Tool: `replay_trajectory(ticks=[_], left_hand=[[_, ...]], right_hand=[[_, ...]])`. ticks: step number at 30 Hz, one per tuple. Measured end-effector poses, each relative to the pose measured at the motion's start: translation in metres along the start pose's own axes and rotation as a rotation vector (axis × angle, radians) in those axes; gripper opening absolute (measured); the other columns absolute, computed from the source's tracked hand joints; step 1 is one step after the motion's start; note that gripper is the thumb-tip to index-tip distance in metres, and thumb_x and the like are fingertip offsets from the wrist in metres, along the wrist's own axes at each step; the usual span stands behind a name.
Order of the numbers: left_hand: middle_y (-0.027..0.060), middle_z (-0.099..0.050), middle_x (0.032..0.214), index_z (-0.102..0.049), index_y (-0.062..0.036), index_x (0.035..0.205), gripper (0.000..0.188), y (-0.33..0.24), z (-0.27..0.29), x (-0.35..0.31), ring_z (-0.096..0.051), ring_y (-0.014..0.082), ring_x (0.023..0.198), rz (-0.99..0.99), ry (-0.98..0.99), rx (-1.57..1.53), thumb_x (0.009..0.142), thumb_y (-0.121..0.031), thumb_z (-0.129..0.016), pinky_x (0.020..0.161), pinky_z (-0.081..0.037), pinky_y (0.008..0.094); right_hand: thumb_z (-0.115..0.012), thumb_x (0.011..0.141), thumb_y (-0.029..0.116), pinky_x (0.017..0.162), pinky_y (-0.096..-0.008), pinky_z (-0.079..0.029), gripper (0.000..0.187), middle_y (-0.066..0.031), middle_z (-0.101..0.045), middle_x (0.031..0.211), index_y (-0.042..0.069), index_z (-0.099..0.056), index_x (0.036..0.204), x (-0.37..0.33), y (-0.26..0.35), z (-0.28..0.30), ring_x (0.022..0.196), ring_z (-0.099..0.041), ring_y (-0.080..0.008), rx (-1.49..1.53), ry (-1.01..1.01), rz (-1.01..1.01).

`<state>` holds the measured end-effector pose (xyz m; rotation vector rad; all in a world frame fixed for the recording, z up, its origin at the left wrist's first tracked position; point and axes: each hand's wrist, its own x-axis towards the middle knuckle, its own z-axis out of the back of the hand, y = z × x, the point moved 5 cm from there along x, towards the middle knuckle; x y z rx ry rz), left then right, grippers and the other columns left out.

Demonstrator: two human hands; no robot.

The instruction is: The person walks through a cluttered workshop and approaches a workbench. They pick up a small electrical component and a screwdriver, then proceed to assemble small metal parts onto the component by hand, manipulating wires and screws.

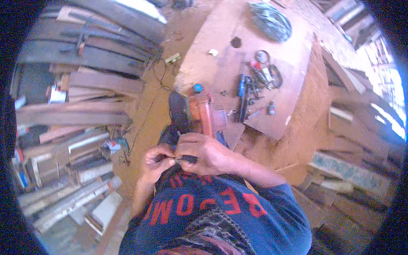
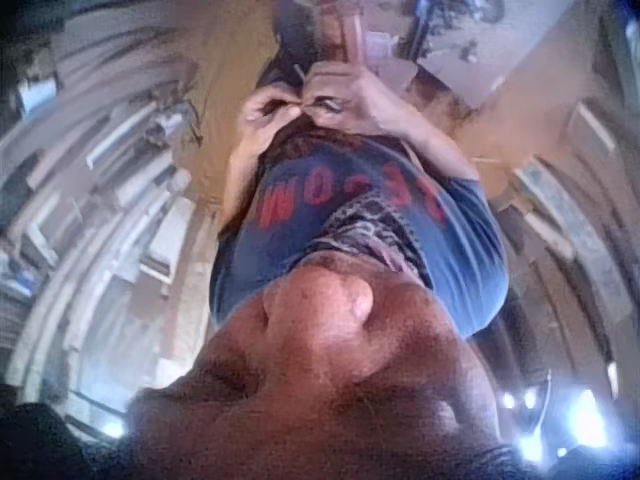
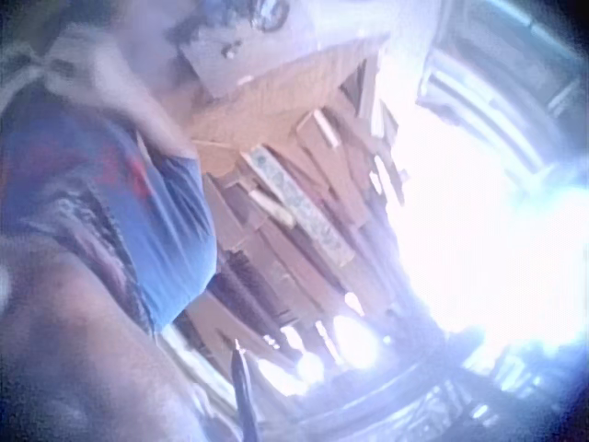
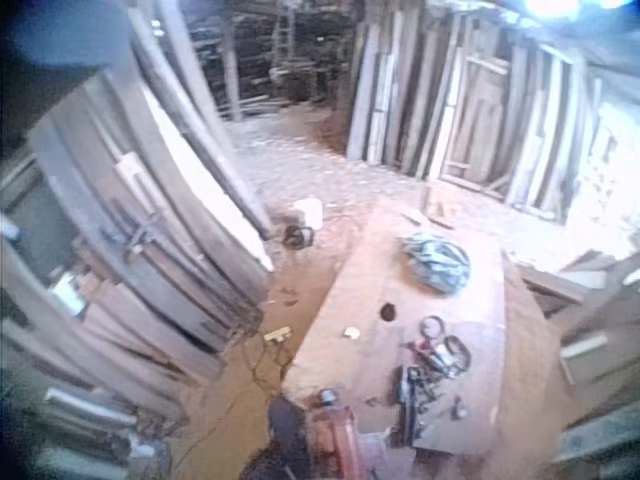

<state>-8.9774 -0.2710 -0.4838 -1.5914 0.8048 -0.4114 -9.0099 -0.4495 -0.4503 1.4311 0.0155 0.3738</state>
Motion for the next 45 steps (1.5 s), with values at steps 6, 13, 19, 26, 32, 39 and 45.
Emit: replay_trajectory(ticks=[6, 13, 19, 26, 32, 39, 45], left_hand=[[0.0051, -0.07, 0.095, -0.069, 0.0006, 0.098, 0.012, 0.021, 0.016, -0.008, -0.065, 0.0133, 0.087, 0.254, -0.112, -0.146, 0.088, -0.003, -0.074, 0.079, -0.052, 0.0286], [0.0066, -0.071, 0.095, -0.069, 0.0008, 0.101, 0.015, 0.02, 0.017, 0.0, -0.066, 0.0113, 0.08, 0.33, -0.153, -0.138, 0.086, 0.002, -0.073, 0.074, -0.054, 0.0254], [0.0079, -0.072, 0.094, -0.069, 0.0027, 0.103, 0.016, 0.009, 0.004, 0.008, -0.067, 0.0118, 0.079, 0.261, -0.311, -0.134, 0.087, 0.007, -0.07, 0.075, -0.055, 0.0248], [0.0083, -0.072, 0.096, -0.068, 0.0032, 0.103, 0.015, 0.002, -0.007, 0.013, -0.067, 0.0114, 0.083, 0.19, -0.445, 0.099, 0.09, 0.009, -0.067, 0.079, -0.054, 0.0243], [0.0093, -0.071, 0.098, -0.067, 0.0035, 0.106, 0.018, -0.002, -0.019, 0.019, -0.067, 0.012, 0.09, 0.041, -0.485, 0.169, 0.09, 0.01, -0.068, 0.082, -0.054, 0.025], [0.0112, -0.07, 0.103, -0.062, 0.0041, 0.112, 0.022, -0.011, -0.032, 0.029, -0.066, 0.0133, 0.092, 0.021, -0.492, 0.243, 0.091, 0.009, -0.068, 0.085, -0.053, 0.0276], [0.01, -0.069, 0.1, -0.063, 0.0046, 0.109, 0.019, -0.006, -0.031, 0.032, -0.065, 0.013, 0.091, 0.062, -0.478, 0.237, 0.091, 0.008, -0.067, 0.085, -0.053, 0.0275]], right_hand=[[-0.071, 0.074, 0.003, 0.074, -0.0422, -0.053, 0.017, -0.0111, -0.06, 0.092, 0.004, -0.063, 0.09, -0.003, 0.01, -0.004, 0.087, -0.063, -0.0321, -0.234, -0.053, 0.122], [-0.071, 0.08, 0.009, 0.077, -0.0424, -0.053, 0.018, -0.0115, -0.06, 0.099, 0.007, -0.064, 0.097, -0.014, 0.002, -0.003, 0.09, -0.062, -0.0317, -0.314, -0.095, 0.092], [-0.07, 0.083, 0.012, 0.08, -0.0417, -0.054, 0.019, -0.0117, -0.061, 0.1, 0.006, -0.065, 0.099, -0.016, -0.003, 0.001, 0.092, -0.062, -0.0314, -0.378, -0.156, 0.022], [-0.069, 0.083, 0.015, 0.079, -0.045, -0.053, 0.016, -0.0133, -0.06, 0.092, 0.003, -0.063, 0.091, -0.017, -0.009, 0.003, 0.089, -0.063, -0.0334, -0.394, -0.302, -0.066], [-0.073, 0.082, 0.013, 0.074, -0.0447, -0.055, 0.018, -0.0135, -0.063, 0.089, 0.003, -0.065, 0.095, -0.017, -0.013, 0.007, 0.084, -0.065, -0.0351, -0.342, -0.414, -0.141], [-0.07, 0.083, 0.013, 0.077, -0.0472, -0.052, 0.017, -0.0149, -0.062, 0.089, 0.003, -0.064, 0.095, -0.018, -0.014, 0.011, 0.087, -0.063, -0.0368, -0.239, -0.429, -0.263], [-0.068, 0.083, 0.015, 0.08, -0.0484, -0.051, 0.021, -0.0161, -0.061, 0.09, 0.004, -0.062, 0.101, -0.021, -0.024, 0.004, 0.089, -0.062, -0.0376, -0.288, -0.434, -0.221]])
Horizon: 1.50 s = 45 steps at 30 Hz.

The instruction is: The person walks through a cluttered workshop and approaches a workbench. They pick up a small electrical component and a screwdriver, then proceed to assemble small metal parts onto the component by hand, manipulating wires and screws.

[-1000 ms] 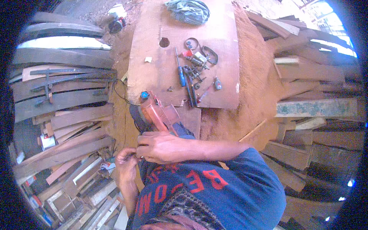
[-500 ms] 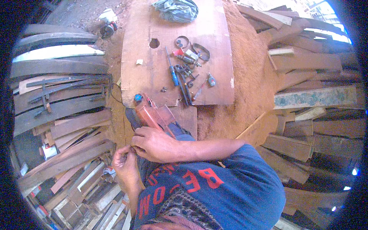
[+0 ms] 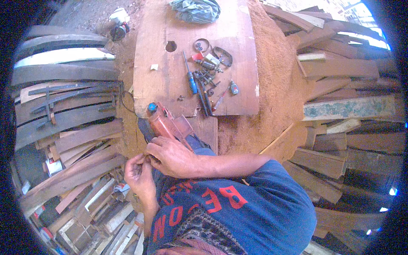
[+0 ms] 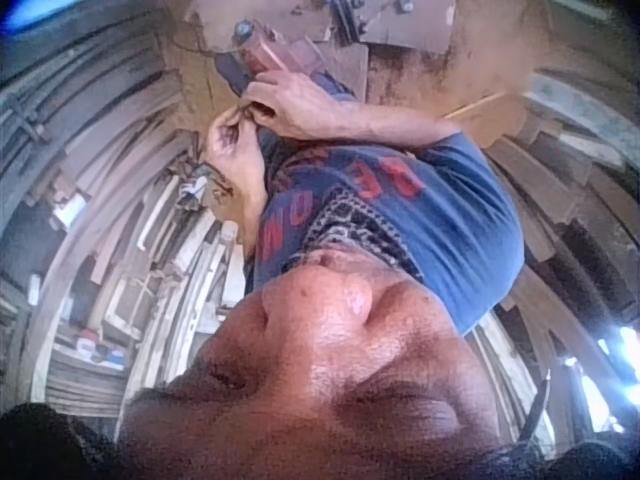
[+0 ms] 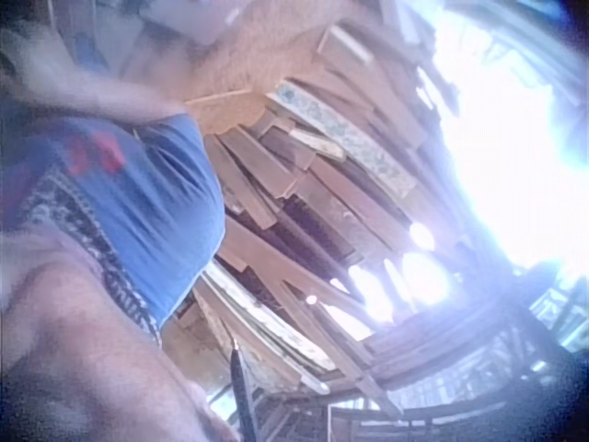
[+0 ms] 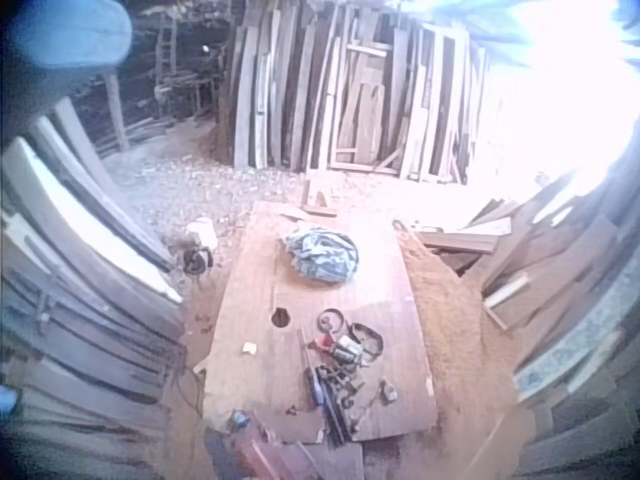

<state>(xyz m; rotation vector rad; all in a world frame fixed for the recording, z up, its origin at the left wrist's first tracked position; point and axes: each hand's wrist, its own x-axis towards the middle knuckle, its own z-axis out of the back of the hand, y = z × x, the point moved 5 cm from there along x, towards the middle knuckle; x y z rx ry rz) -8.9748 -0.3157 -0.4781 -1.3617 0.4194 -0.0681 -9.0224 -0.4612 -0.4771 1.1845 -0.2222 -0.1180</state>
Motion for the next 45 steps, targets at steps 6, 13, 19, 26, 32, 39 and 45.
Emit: replay_trajectory(ticks=[6, 13, 19, 26, 32, 39, 45], left_hand=[[0.0087, -0.07, 0.099, -0.065, 0.0051, 0.106, 0.015, 0.005, 0.001, 0.001, -0.065, 0.0121, 0.091, 0.039, 0.003, 0.018, 0.091, 0.009, -0.067, 0.085, -0.052, 0.0265], [0.0091, -0.071, 0.096, -0.069, 0.0051, 0.102, 0.012, 0.004, 0.0, 0.001, -0.066, 0.0118, 0.087, 0.077, -0.019, 0.031, 0.09, 0.008, -0.069, 0.08, -0.054, 0.0261], [0.0102, -0.073, 0.097, -0.07, 0.0053, 0.098, 0.009, 0.018, 0.004, 0.003, -0.066, 0.012, 0.087, 0.093, -0.006, 0.008, 0.09, 0.007, -0.07, 0.08, -0.054, 0.0258], [0.0102, -0.073, 0.096, -0.071, 0.0052, 0.097, 0.008, 0.024, 0.005, 0.004, -0.067, 0.0119, 0.087, 0.109, -0.027, 0.006, 0.089, 0.008, -0.069, 0.08, -0.054, 0.0255], [0.0095, -0.073, 0.094, -0.07, 0.0052, 0.094, 0.008, 0.022, 0.004, 0.004, -0.067, 0.0114, 0.086, 0.092, -0.007, 0.035, 0.088, 0.01, -0.069, 0.08, -0.054, 0.0258], [0.0079, -0.072, 0.094, -0.071, 0.0038, 0.093, 0.009, 0.029, 0.006, 0.003, -0.066, 0.0112, 0.086, 0.094, 0.026, -0.014, 0.087, 0.01, -0.071, 0.08, -0.054, 0.0253], [0.0077, -0.072, 0.094, -0.07, 0.0038, 0.093, 0.009, 0.027, 0.006, 0.001, -0.066, 0.0112, 0.087, 0.12, 0.018, -0.021, 0.086, 0.01, -0.071, 0.082, -0.054, 0.026]], right_hand=[[-0.073, 0.081, 0.01, 0.074, -0.0442, -0.053, 0.018, -0.0124, -0.064, 0.088, 0.005, -0.064, 0.095, 0.003, 0.005, 0.006, 0.086, -0.065, -0.035, -0.091, -0.053, -0.023], [-0.07, 0.083, 0.016, 0.074, -0.0449, -0.054, 0.014, -0.0127, -0.065, 0.087, 0.005, -0.068, 0.091, 0.001, 0.001, 0.003, 0.085, -0.066, -0.0341, -0.187, 0.011, -0.104], [-0.069, 0.082, 0.015, 0.073, -0.0453, -0.054, 0.013, -0.0123, -0.066, 0.085, 0.005, -0.068, 0.09, 0.0, -0.002, -0.002, 0.084, -0.067, -0.034, -0.187, 0.059, -0.113], [-0.068, 0.082, 0.015, 0.074, -0.0443, -0.054, 0.013, -0.0121, -0.067, 0.086, 0.005, -0.068, 0.09, 0.002, 0.0, -0.001, 0.084, -0.067, -0.0333, -0.222, 0.058, -0.149], [-0.068, 0.081, 0.014, 0.073, -0.0447, -0.054, 0.012, -0.0122, -0.066, 0.086, 0.005, -0.067, 0.089, 0.002, 0.0, -0.002, 0.084, -0.067, -0.0338, -0.236, 0.077, -0.124], [-0.064, 0.084, 0.019, 0.076, -0.0486, -0.054, 0.017, -0.0168, -0.065, 0.086, 0.002, -0.063, 0.086, 0.0, -0.002, -0.006, 0.086, -0.066, -0.0377, -0.225, 0.151, -0.128], [-0.065, 0.084, 0.02, 0.076, -0.0483, -0.055, 0.018, -0.0165, -0.065, 0.087, 0.002, -0.062, 0.088, -0.001, -0.002, -0.008, 0.086, -0.066, -0.0377, -0.236, 0.168, -0.115]])
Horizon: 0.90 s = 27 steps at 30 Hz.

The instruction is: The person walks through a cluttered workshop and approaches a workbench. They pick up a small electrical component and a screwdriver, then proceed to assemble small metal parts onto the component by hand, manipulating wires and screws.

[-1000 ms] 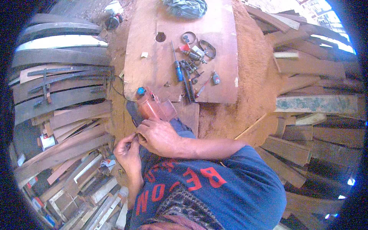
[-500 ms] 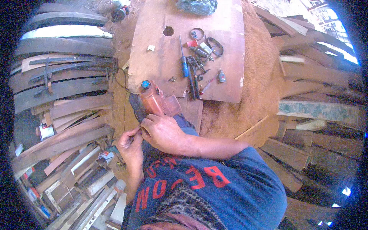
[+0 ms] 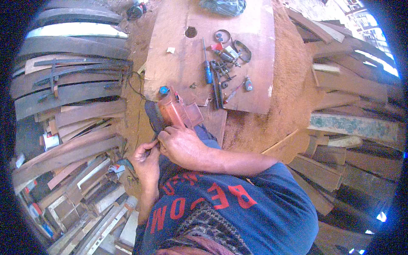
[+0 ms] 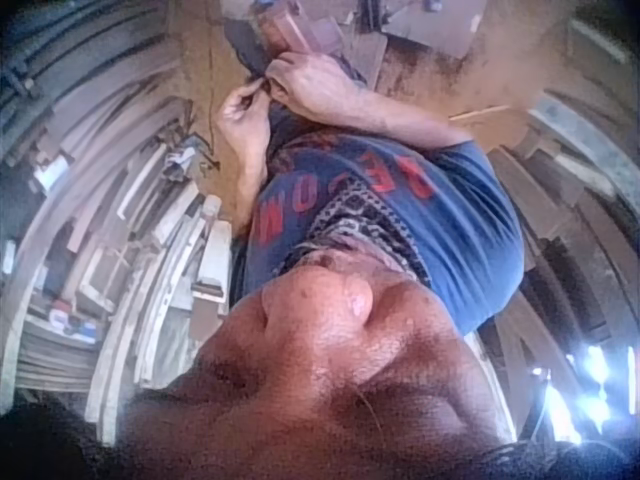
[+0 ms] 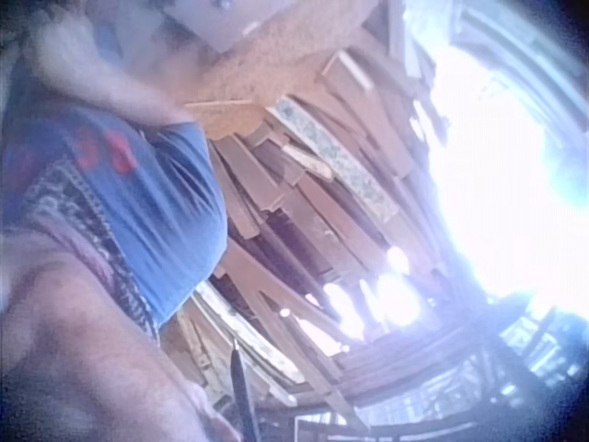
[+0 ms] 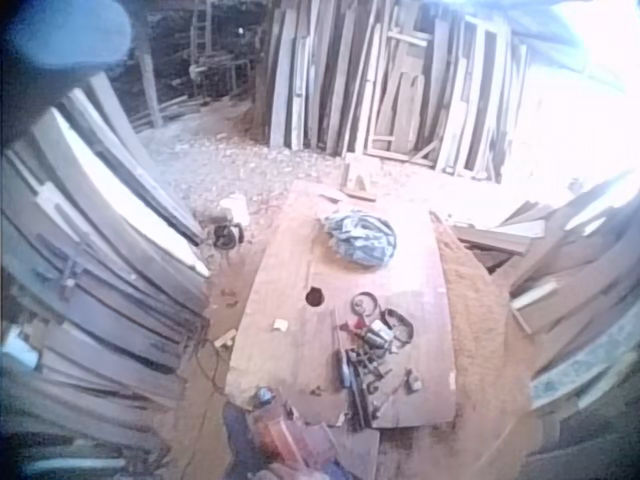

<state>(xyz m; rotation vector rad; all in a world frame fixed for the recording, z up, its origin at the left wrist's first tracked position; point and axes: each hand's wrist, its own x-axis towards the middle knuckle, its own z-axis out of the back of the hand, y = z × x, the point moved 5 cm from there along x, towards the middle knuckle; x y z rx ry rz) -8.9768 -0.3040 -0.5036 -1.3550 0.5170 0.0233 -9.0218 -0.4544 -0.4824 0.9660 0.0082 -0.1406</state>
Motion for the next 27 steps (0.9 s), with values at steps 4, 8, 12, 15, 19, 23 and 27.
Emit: replay_trajectory(ticks=[4, 8, 12, 15, 19, 23, 27], left_hand=[[0.0077, -0.072, 0.096, -0.07, 0.0032, 0.094, 0.01, 0.005, 0.001, -0.001, -0.066, 0.0114, 0.088, 0.021, -0.005, -0.022, 0.087, 0.01, -0.07, 0.083, -0.054, 0.0268], [0.0064, -0.071, 0.096, -0.069, 0.0019, 0.099, 0.012, -0.002, 0.0, 0.0, -0.066, 0.0111, 0.087, 0.046, -0.033, -0.037, 0.089, 0.009, -0.068, 0.082, -0.055, 0.0268], [0.0027, -0.068, 0.092, -0.069, 0.0009, 0.106, 0.014, -0.004, 0.0, 0.006, -0.064, 0.0095, 0.082, 0.058, -0.065, -0.19, 0.093, 0.004, -0.066, 0.079, -0.054, 0.0253], [0.0041, -0.07, 0.096, -0.069, 0.0015, 0.109, 0.017, -0.015, -0.002, 0.005, -0.064, 0.0095, 0.085, 0.034, -0.044, -0.257, 0.093, 0.005, -0.066, 0.08, -0.053, 0.025], [0.0067, -0.072, 0.105, -0.071, 0.0007, 0.108, 0.018, -0.008, 0.0, 0.002, -0.065, 0.0102, 0.09, -0.01, -0.031, -0.221, 0.092, 0.006, -0.066, 0.082, -0.052, 0.0249], [0.0085, -0.07, 0.101, -0.07, 0.0015, 0.106, 0.02, -0.023, -0.004, -0.001, -0.066, 0.012, 0.09, -0.246, -0.021, 0.035, 0.089, 0.01, -0.065, 0.08, -0.053, 0.0252], [0.0074, -0.069, 0.099, -0.07, 0.0021, 0.107, 0.019, -0.023, -0.009, -0.003, -0.066, 0.012, 0.088, -0.262, 0.02, 0.045, 0.09, 0.008, -0.063, 0.079, -0.052, 0.0247]], right_hand=[[-0.066, 0.084, 0.014, 0.072, -0.0459, -0.054, 0.012, -0.0138, -0.065, 0.084, 0.003, -0.065, 0.09, -0.001, -0.001, -0.002, 0.082, -0.067, -0.0355, -0.042, -0.045, 0.01], [-0.068, 0.087, 0.016, 0.075, -0.0447, -0.054, 0.017, -0.0149, -0.065, 0.088, 0.002, -0.067, 0.098, 0.002, 0.0, 0.001, 0.086, -0.066, -0.035, 0.03, -0.042, 0.032], [-0.069, 0.088, 0.015, 0.078, -0.0443, -0.054, 0.024, -0.0153, -0.065, 0.09, 0.001, -0.067, 0.107, 0.007, 0.007, 0.016, 0.088, -0.065, -0.0351, 0.182, -0.099, 0.103], [-0.07, 0.087, 0.013, 0.079, -0.0442, -0.053, 0.025, -0.0158, -0.065, 0.091, 0.0, -0.068, 0.108, 0.006, 0.006, 0.017, 0.088, -0.064, -0.0352, 0.284, -0.104, 0.072], [-0.071, 0.088, 0.014, 0.08, -0.0436, -0.053, 0.021, -0.0158, -0.066, 0.094, 0.001, -0.07, 0.104, 0.007, 0.007, 0.021, 0.088, -0.065, -0.0348, 0.294, -0.103, 0.1], [-0.071, 0.088, 0.013, 0.079, -0.043, -0.053, 0.019, -0.0144, -0.066, 0.093, 0.001, -0.07, 0.102, 0.006, 0.009, 0.022, 0.088, -0.065, -0.0338, 0.24, -0.129, 0.114], [-0.074, 0.085, 0.016, 0.078, -0.0427, -0.053, 0.021, -0.0129, -0.065, 0.092, 0.003, -0.07, 0.101, 0.004, 0.007, 0.023, 0.087, -0.064, -0.0323, 0.107, -0.188, 0.184]])
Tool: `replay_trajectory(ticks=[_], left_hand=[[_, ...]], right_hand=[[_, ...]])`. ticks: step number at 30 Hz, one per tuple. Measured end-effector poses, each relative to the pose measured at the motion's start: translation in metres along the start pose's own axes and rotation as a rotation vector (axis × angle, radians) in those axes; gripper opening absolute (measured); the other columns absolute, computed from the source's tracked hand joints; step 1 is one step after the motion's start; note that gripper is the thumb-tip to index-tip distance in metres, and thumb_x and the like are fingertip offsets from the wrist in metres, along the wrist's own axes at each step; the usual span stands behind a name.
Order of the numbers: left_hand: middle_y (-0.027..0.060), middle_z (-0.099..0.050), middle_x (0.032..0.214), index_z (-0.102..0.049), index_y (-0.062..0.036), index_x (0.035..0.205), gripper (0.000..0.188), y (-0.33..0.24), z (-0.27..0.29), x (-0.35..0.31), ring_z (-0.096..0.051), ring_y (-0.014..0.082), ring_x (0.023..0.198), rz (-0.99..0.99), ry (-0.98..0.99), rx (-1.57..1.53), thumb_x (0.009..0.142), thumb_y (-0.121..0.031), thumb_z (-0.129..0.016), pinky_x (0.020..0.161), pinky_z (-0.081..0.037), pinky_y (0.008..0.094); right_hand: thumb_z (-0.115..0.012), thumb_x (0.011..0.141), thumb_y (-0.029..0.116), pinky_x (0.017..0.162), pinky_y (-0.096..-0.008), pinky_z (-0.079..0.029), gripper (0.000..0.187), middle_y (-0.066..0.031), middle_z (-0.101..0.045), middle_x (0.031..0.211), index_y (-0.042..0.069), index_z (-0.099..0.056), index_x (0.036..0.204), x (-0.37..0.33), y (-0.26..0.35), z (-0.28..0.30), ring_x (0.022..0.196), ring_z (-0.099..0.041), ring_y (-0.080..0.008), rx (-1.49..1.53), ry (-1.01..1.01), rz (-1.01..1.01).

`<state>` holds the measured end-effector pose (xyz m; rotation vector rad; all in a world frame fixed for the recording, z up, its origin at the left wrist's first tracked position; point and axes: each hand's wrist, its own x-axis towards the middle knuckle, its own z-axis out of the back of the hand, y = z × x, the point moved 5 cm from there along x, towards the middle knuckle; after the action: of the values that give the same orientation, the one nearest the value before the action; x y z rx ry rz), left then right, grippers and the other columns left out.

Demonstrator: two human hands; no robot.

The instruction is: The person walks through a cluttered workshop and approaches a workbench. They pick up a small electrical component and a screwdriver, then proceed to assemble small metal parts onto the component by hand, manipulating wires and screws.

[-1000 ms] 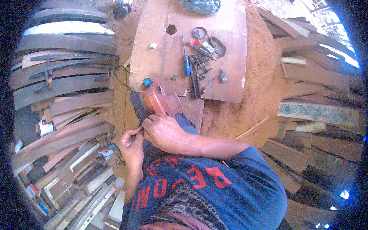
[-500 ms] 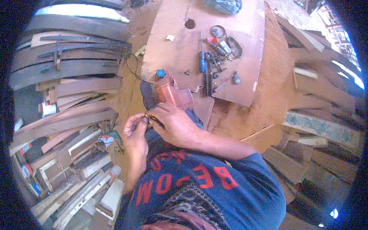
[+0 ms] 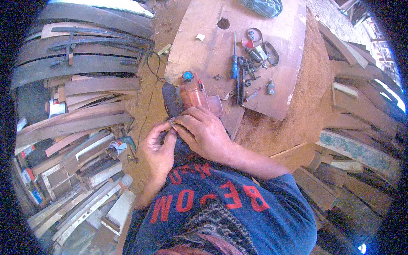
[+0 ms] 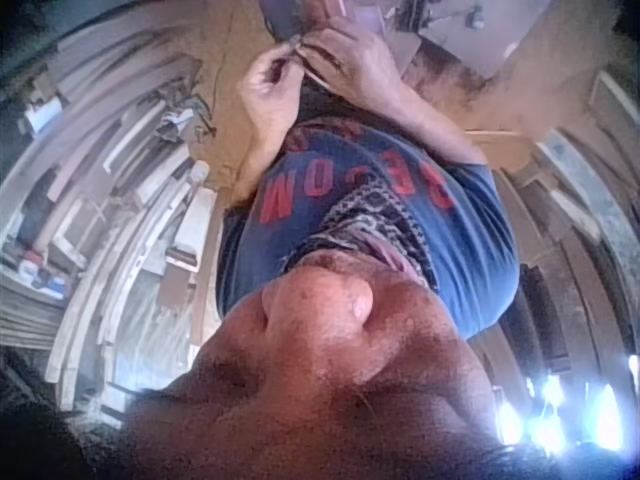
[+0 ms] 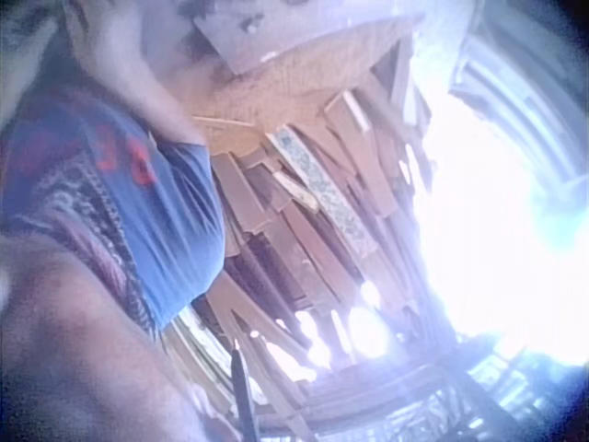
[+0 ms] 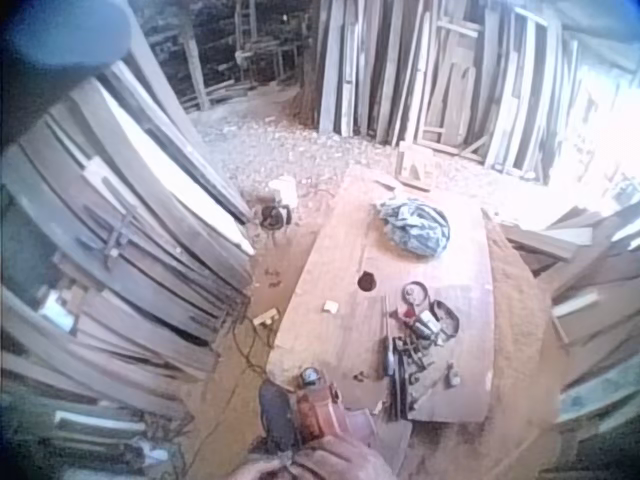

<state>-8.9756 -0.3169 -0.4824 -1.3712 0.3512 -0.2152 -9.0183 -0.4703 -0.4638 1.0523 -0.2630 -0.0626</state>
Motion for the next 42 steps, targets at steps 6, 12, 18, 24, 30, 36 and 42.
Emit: replay_trajectory(ticks=[6, 12, 18, 24, 30, 36, 42], left_hand=[[0.0043, -0.07, 0.097, -0.07, 0.003, 0.111, 0.018, 0.005, 0.0, 0.001, -0.065, 0.0104, 0.089, 0.288, 0.066, -0.312, 0.099, -0.009, -0.065, 0.082, -0.052, 0.0238], [0.0047, -0.071, 0.1, -0.07, 0.0024, 0.116, 0.021, 0.005, 0.0, 0.001, -0.065, 0.0106, 0.09, 0.328, 0.043, -0.417, 0.099, -0.009, -0.065, 0.082, -0.051, 0.0236], [0.0062, -0.067, 0.107, -0.07, 0.0008, 0.115, 0.02, -0.019, 0.004, 0.009, -0.061, 0.0114, 0.098, 0.174, 0.072, -0.32, 0.096, -0.003, -0.066, 0.087, -0.047, 0.0251], [0.0088, -0.065, 0.106, -0.071, 0.0001, 0.109, 0.018, -0.027, 0.009, 0.014, -0.06, 0.0146, 0.096, -0.021, 0.124, -0.256, 0.091, 0.003, -0.069, 0.085, -0.047, 0.0254], [0.0089, -0.066, 0.102, -0.071, 0.0001, 0.105, 0.018, -0.033, 0.01, 0.017, -0.061, 0.0152, 0.093, -0.07, 0.108, -0.18, 0.088, 0.006, -0.071, 0.081, -0.049, 0.0265], [0.0094, -0.068, 0.092, -0.072, -0.0002, 0.098, 0.018, -0.044, 0.011, 0.018, -0.065, 0.0194, 0.087, -0.23, 0.098, 0.001, 0.082, 0.007, -0.076, 0.077, -0.051, 0.0295], [0.0101, -0.069, 0.094, -0.072, -0.0003, 0.098, 0.019, -0.055, 0.01, 0.018, -0.065, 0.0209, 0.087, -0.3, 0.117, 0.101, 0.081, 0.006, -0.077, 0.076, -0.052, 0.0302]], right_hand=[[-0.08, 0.078, 0.007, 0.075, -0.0383, -0.054, 0.023, -0.0112, -0.067, 0.097, 0.004, -0.07, 0.099, 0.003, 0.004, 0.01, 0.088, -0.067, -0.0292, 0.008, -0.049, 0.051], [-0.079, 0.079, 0.005, 0.077, -0.0375, -0.054, 0.022, -0.0103, -0.068, 0.1, 0.005, -0.069, 0.099, 0.003, 0.008, 0.008, 0.089, -0.067, -0.0284, 0.039, -0.13, 0.164], [-0.073, 0.087, 0.003, 0.081, -0.0355, -0.055, 0.017, -0.0112, -0.07, 0.103, 0.003, -0.07, 0.103, 0.006, 0.0, 0.013, 0.095, -0.068, -0.0262, 0.361, -0.063, 0.051], [-0.072, 0.087, 0.002, 0.084, -0.0348, -0.054, 0.015, -0.0114, -0.072, 0.1, 0.001, -0.071, 0.101, 0.005, -0.002, 0.012, 0.094, -0.069, -0.0221, 0.487, 0.0, -0.082], [-0.071, 0.088, 0.004, 0.077, -0.0336, -0.054, 0.013, -0.009, -0.072, 0.096, 0.001, -0.07, 0.101, 0.008, 0.0, 0.009, 0.09, -0.069, -0.0208, 0.469, -0.01, -0.027], [-0.07, 0.089, 0.008, 0.078, -0.0292, -0.051, 0.01, -0.0061, -0.07, 0.092, 0.002, -0.071, 0.097, 0.003, -0.005, 0.003, 0.088, -0.064, -0.0125, 0.61, 0.103, -0.281], [-0.068, 0.09, 0.007, 0.08, -0.028, -0.051, 0.011, -0.004, -0.07, 0.094, 0.002, -0.073, 0.098, 0.004, -0.007, 0.003, 0.09, -0.063, -0.0112, 0.743, 0.121, -0.305]])
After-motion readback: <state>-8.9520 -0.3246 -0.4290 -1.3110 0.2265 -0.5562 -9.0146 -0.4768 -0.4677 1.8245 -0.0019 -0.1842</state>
